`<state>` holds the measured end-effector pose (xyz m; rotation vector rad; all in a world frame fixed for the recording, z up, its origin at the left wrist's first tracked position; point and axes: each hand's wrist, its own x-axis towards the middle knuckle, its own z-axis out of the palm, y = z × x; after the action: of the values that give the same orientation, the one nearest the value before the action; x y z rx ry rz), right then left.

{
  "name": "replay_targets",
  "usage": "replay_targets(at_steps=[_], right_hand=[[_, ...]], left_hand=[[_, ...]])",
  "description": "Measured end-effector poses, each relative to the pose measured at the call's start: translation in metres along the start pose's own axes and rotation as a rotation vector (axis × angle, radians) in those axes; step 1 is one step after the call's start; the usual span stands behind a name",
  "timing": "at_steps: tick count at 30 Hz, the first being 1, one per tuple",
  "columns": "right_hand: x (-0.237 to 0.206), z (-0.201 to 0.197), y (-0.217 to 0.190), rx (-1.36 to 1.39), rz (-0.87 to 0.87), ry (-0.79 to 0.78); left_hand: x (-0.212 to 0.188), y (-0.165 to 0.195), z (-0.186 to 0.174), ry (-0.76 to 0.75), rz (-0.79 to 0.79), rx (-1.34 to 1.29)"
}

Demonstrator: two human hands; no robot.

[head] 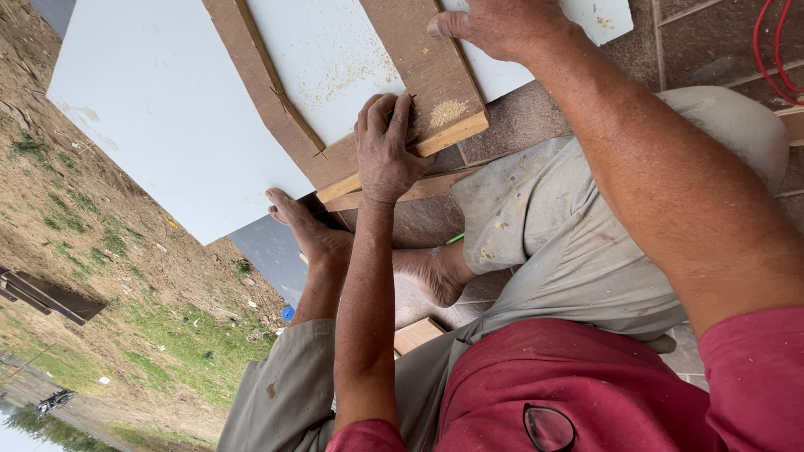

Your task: The person sits on a tiled floor arranging wooden frame pieces and white boards, marks a board with a pencil, measures with a tape measure, and uses a red handheld circular saw to cut wood strips, repositioning pieces between cuts.

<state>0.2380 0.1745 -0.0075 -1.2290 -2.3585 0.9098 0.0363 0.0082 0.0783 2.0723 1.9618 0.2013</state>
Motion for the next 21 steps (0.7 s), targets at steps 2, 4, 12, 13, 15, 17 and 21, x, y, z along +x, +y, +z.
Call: replay_targets(at_steps=[2, 4, 12, 13, 15, 17, 21], right_hand=[[-0.001, -0.001, -0.002, 0.047, 0.019, -0.017], [-0.002, -0.003, -0.004, 0.103, 0.042, -0.06], [0.0, -0.008, -0.006, 0.042, -0.028, -0.007], [0.0, -0.009, -0.006, 0.066, -0.003, -0.03], [0.0, -0.01, -0.007, 0.117, 0.041, -0.072], [0.001, -0.011, -0.008, 0.071, 0.009, -0.04], [0.0, -0.011, -0.009, 0.144, 0.122, -0.198]], left_hand=[[0.0, 0.001, 0.0, -0.001, -0.004, -0.017], [-0.001, 0.002, 0.0, -0.003, -0.015, -0.022], [0.001, 0.005, -0.003, -0.008, -0.027, -0.021], [0.001, 0.006, -0.005, -0.004, -0.023, -0.031], [0.003, 0.006, -0.006, 0.009, -0.016, -0.045], [0.004, 0.006, -0.007, -0.002, -0.014, -0.039], [0.002, 0.002, -0.004, 0.018, 0.0, -0.056]])
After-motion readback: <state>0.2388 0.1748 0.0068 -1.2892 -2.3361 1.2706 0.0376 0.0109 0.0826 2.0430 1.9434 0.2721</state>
